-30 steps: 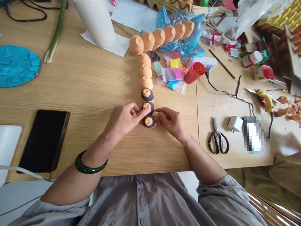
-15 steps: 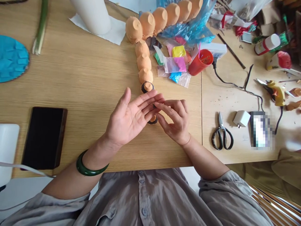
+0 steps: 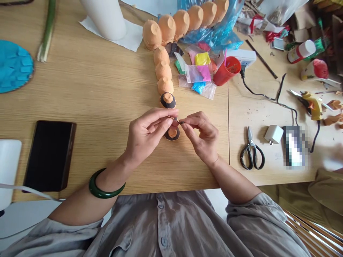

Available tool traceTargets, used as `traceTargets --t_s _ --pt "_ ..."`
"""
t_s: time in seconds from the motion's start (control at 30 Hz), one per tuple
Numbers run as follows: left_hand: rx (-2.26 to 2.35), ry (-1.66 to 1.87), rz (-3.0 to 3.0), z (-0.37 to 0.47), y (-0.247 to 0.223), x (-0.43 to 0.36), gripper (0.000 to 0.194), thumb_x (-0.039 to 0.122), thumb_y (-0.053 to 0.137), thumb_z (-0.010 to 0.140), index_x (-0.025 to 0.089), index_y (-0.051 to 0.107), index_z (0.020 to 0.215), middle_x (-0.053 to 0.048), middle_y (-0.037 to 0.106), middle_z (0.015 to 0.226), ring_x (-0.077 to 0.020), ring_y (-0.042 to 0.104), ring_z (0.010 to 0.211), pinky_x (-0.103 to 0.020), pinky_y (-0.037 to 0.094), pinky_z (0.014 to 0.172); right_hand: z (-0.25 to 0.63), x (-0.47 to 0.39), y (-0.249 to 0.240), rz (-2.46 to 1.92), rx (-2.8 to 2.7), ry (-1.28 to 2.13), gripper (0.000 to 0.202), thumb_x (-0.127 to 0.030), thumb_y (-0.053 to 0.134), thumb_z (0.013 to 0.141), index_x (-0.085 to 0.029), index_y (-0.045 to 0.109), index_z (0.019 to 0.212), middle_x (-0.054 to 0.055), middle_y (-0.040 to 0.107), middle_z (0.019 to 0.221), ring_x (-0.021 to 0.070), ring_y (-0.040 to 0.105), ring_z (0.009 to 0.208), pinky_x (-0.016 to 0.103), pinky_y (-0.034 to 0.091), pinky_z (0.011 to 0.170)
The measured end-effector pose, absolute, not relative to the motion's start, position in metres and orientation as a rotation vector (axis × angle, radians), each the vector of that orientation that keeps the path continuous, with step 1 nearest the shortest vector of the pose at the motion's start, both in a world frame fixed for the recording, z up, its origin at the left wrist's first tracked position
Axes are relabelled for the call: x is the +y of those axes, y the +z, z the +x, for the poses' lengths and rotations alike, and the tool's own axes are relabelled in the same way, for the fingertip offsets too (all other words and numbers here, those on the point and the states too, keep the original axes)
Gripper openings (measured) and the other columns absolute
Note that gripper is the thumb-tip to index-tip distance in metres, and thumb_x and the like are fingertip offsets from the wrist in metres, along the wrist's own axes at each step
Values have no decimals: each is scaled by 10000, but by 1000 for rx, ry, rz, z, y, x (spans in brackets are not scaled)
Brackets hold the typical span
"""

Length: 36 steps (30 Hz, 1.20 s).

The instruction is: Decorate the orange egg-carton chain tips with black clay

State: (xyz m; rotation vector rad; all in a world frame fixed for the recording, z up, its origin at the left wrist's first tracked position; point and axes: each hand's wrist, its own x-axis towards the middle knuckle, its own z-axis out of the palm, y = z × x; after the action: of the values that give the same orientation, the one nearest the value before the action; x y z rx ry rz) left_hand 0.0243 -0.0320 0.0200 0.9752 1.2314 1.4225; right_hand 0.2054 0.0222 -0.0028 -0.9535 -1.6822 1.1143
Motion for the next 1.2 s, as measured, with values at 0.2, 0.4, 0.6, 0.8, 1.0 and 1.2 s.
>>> traceTargets --t_s 0.2,0.4,0.6,0.8,1.0,1.2 --pt "1398 1424 1171 28 20 -33 110 269 883 972 295 927 1069 -56 866 1192 -224 838 1054 -376 711 1017 197 22 2 -1035 -1158 1693 462 -689 955 845 -251 808 811 -20 703 788 109 523 613 273 494 556" --pt "1524 1351 1296 29 21 -33 120 235 882 948 332 927 1003 -37 881 1104 -255 824 1078 -402 666 1088 195 20 6 -1033 -1128 1793 525 -707 972 805 -237 747 745 -38 636 701 107 510 616 258 497 565" --pt "1532 1358 1334 30 15 -34 116 252 862 968 315 934 1033 -35 894 1117 -252 834 1083 -374 661 1077 196 20 7 -1046 -1173 1781 589 -756 922 847 -230 698 710 -31 632 697 111 526 617 262 512 571" --pt "1460 1380 1362 29 15 -34 98 338 839 1021 306 926 990 -36 906 1112 -236 837 1030 -385 663 1066 197 20 10 -1052 -1271 1731 616 -774 884 885 -221 704 684 -21 649 679 109 546 602 268 505 583" --pt "1469 1428 1355 26 16 -33 85 342 842 1032 313 920 1011 -34 897 1207 -243 829 1155 -417 643 1157 198 21 12 -1000 -1226 1874 565 -753 890 888 -219 739 781 -17 678 738 115 575 629 267 559 593" --pt "1461 1387 1464 26 9 -32 225 368 848 1031 269 907 1224 -71 882 1311 -224 846 1092 -345 703 1028 198 24 10 -964 -1121 1938 525 -702 955 847 -216 761 805 -40 656 688 95 557 581 241 545 553"
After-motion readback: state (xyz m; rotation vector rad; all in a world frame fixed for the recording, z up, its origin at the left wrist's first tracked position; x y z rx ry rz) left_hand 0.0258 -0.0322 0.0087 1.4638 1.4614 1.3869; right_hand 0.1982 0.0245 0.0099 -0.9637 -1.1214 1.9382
